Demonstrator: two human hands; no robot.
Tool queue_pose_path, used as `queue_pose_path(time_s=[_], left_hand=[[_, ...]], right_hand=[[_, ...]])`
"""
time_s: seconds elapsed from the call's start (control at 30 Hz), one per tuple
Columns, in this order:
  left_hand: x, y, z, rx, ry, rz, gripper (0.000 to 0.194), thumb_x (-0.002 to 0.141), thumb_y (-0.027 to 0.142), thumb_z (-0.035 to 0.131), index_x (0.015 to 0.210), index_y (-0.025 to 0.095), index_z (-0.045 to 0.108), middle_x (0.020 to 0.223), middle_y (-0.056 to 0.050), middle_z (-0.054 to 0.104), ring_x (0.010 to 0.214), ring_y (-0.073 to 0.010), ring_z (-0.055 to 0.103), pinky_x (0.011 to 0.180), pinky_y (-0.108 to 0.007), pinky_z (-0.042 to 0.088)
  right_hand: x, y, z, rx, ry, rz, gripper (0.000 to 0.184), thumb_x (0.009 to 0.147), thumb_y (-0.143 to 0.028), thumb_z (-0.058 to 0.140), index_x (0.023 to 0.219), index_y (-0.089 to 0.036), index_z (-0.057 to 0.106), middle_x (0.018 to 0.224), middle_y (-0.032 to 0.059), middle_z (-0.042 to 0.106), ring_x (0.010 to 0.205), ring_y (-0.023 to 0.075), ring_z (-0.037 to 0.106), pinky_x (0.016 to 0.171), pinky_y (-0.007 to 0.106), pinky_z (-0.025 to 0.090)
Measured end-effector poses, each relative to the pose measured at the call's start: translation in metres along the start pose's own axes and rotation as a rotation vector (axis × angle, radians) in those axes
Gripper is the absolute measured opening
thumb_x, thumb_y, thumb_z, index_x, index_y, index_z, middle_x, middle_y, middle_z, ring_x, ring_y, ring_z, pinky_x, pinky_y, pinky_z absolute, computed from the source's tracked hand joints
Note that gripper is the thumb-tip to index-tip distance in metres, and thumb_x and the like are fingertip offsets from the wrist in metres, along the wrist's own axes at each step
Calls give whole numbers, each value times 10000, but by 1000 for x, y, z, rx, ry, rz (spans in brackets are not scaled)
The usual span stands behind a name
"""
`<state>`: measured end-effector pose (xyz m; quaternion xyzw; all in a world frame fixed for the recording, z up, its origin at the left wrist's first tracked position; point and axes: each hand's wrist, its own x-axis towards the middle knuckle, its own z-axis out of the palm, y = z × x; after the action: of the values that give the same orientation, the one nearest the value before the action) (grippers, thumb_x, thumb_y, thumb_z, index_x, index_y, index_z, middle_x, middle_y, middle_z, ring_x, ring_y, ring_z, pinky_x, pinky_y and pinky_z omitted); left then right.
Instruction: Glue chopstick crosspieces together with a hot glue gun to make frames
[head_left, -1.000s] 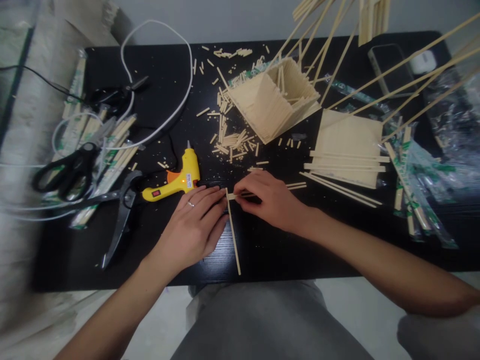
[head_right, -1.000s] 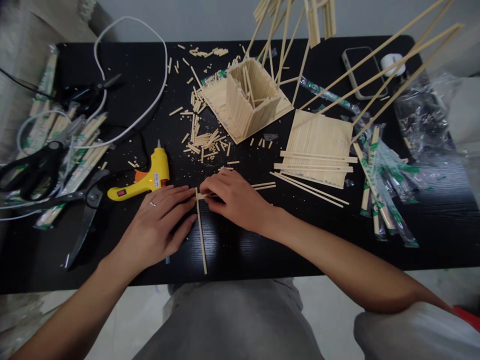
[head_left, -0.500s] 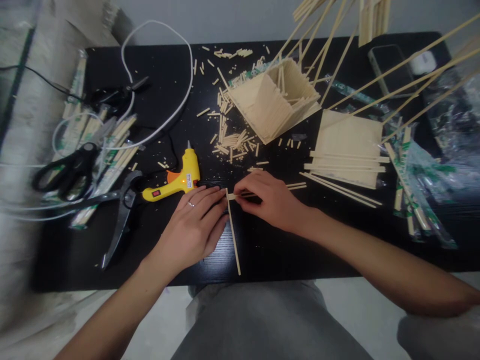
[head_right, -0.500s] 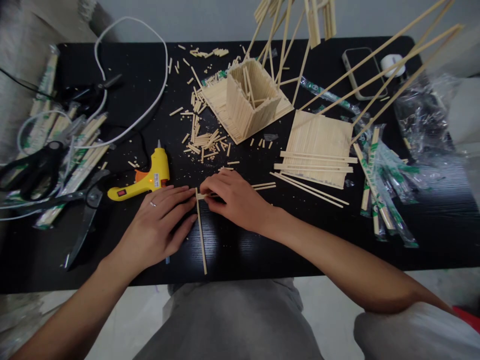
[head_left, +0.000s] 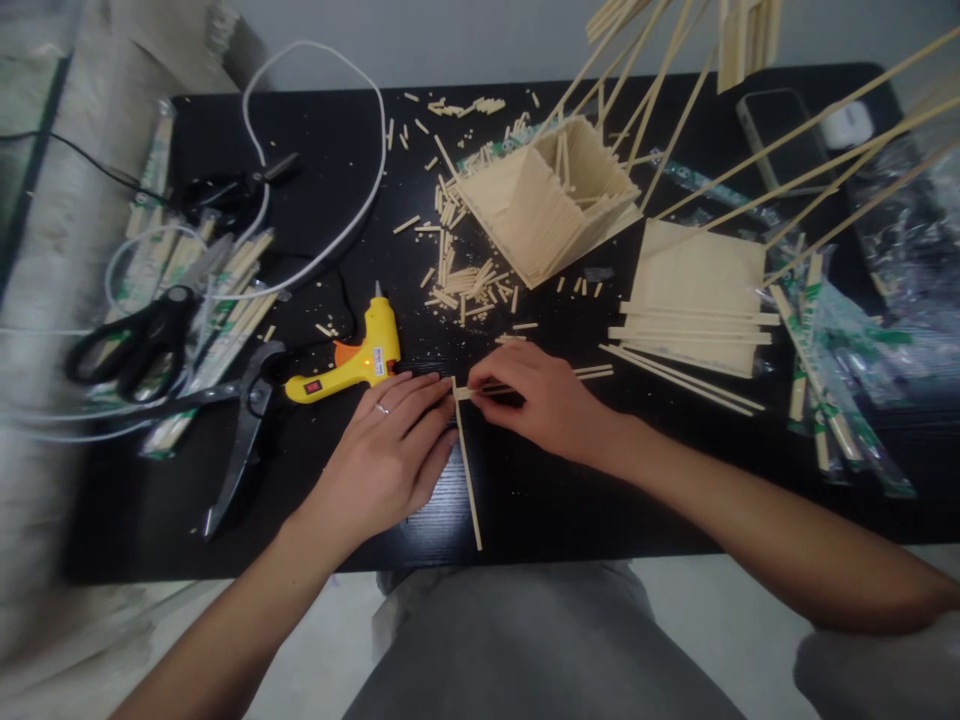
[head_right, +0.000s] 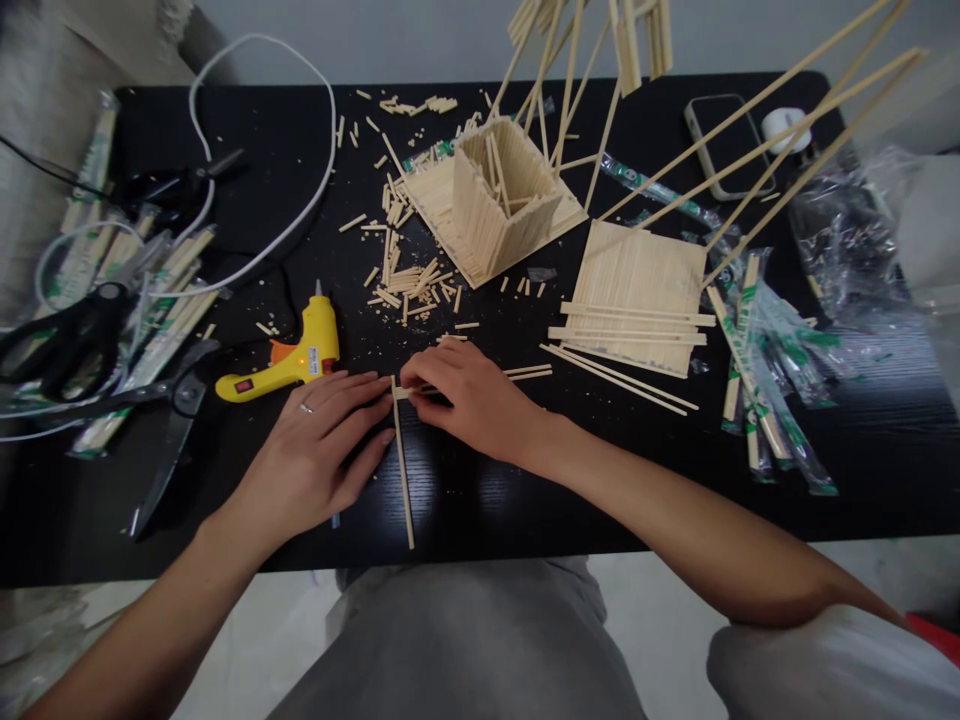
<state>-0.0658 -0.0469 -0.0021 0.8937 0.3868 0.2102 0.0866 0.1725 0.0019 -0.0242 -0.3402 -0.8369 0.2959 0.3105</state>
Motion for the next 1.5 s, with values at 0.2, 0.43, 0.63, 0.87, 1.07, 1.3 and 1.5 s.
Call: queue_pose_path(time_s=[0.2,0.43,0.63,0.87,1.07,1.3,1.5], left_hand=[[0,0,0,5,6,5,291,996,162,664,1276,98,714,1327,-182,750,1300,-334,688,1158,-568,532],[1,0,0,9,-1,8,290,993,158,669,1271,89,711,1333,-183,746,1306,-335,683,1165,-566,528],[-1,0,0,-15,-7,-15,305,994,166,657,1291,138,719,1360,-164,741,1313,-338,683,1161,-584,531],[-1,-1,1,-7,-2,-5,310,990,166,666,1291,117,720,1350,-174,743,1315,-338,681,1172,-576,523],[-1,-1,0,-22,-9,-19,334,992,170,658,1319,142,715,1366,-164,740,1323,-342,679,1166,-597,526],[-1,0,0,-45,-9,-47,352,993,172,647,1338,187,712,1373,-142,743,1325,-343,680,1170,-622,520],[0,0,0,-4,-15,-18,323,1002,170,649,1320,139,697,1367,-160,741,1322,-339,675,1168,-597,521]], right_hand=[[0,1,-1,15,-9,6,82,1017,-145,668,1002,-221,640,979,31,756,939,210,674,881,345,502],[1,0,-2,23,-7,-10,104,1004,-119,685,988,-212,643,954,23,751,926,202,676,884,334,505],[1,0,-2,20,2,-11,96,1008,-127,682,993,-215,646,962,25,755,928,206,676,889,342,509],[2,0,-3,33,-8,-5,99,1003,-126,684,992,-212,637,974,28,752,935,202,673,882,339,512],[1,-1,-3,25,-11,22,48,1009,-173,654,1016,-211,625,1000,58,732,954,221,666,867,355,526],[1,-4,-6,73,-8,70,225,927,-69,542,1095,-205,606,1035,77,720,919,216,671,826,354,540],[1,-2,-4,85,7,83,247,909,-59,547,1101,-203,605,1014,62,717,905,207,677,812,340,541]])
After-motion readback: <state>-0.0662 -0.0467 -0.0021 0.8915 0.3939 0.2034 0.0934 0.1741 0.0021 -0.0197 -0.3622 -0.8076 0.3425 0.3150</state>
